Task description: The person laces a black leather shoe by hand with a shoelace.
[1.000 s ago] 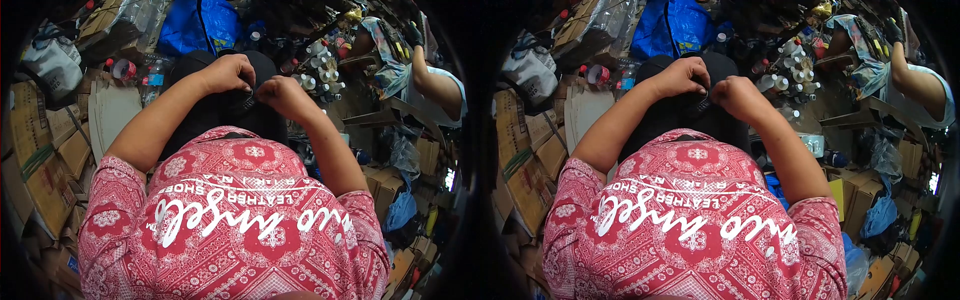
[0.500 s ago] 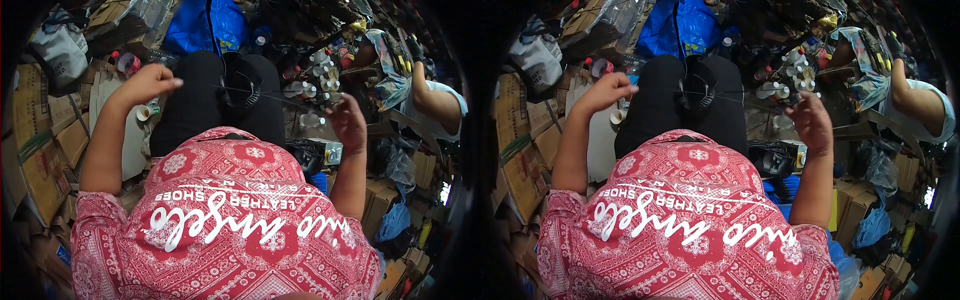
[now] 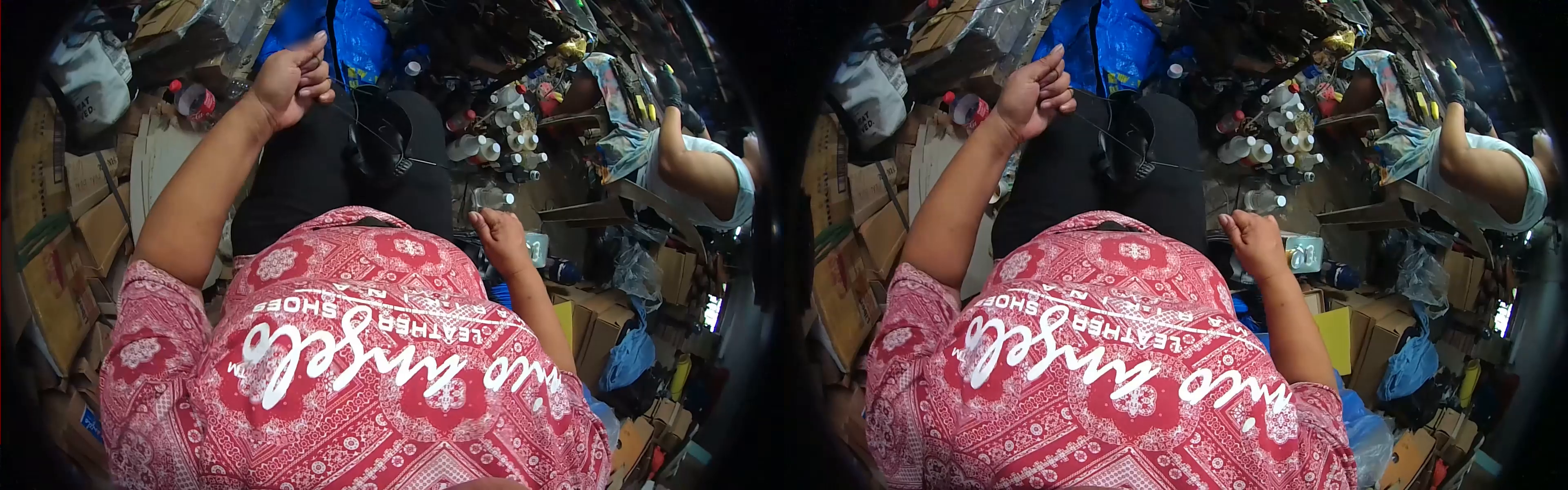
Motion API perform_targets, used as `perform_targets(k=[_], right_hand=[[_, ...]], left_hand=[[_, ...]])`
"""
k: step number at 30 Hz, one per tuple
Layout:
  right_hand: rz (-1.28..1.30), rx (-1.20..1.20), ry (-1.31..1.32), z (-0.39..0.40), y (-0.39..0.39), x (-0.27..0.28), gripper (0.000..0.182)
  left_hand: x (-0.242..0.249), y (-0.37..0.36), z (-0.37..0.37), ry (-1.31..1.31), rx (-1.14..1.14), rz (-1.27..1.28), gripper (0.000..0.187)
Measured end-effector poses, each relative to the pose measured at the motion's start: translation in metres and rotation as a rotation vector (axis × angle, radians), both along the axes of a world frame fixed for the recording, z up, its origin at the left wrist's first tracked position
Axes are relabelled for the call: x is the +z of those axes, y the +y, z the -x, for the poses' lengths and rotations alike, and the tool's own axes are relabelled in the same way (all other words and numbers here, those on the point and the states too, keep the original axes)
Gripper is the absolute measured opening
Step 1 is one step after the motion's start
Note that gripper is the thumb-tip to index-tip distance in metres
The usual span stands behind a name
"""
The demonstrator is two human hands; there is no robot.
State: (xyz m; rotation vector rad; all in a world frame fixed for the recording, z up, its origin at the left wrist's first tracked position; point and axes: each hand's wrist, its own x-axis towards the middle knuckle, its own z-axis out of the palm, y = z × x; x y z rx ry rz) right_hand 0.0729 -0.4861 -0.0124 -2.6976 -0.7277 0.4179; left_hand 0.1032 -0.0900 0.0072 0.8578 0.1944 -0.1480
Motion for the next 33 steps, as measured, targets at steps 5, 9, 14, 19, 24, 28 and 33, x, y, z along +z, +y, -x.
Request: perform_targets(k=[5, 9, 14, 19, 24, 28, 33], right_hand=[[-0.039, 0.177, -0.138, 0.006, 0.047, 0.017, 0.035], [-0.031, 0.058, -0.013, -0.01, -0.002, -0.022, 0.032], [-1.175, -0.867, 0.748, -0.029, -0.017, -0.014, 0.037], [-0.795, -0.193, 0.311, -0.069, 0.056, 0.042, 0.044], [0.115, 0.375, 0.054, -0.085, 0.152, 0.054, 0.045], [0.087, 0.364, 0.149, -0.092, 0.157, 0.04, 0.045], [0.111, 0.216, 0.462, -0.068, 0.158, 0.048, 0.05]], left_hand=[[0.0, -0.064, 0.014, -0.117, -0.187, 0.079, 0.042], [-0.031, 0.003, 0.026, 0.047, 0.141, 0.03, 0.042], [-0.025, 0.089, 0.049, 0.169, 0.084, -1.151, 0.035], [-0.005, 0.016, 0.06, -0.516, -0.101, -1.543, 0.018], [-0.009, -0.039, 0.022, -0.648, -0.545, -1.607, 0.025], [-0.003, -0.037, 0.009, -0.508, -0.823, -1.715, 0.025], [-0.001, -0.038, 0.021, -0.497, -0.824, -1.728, 0.025]])
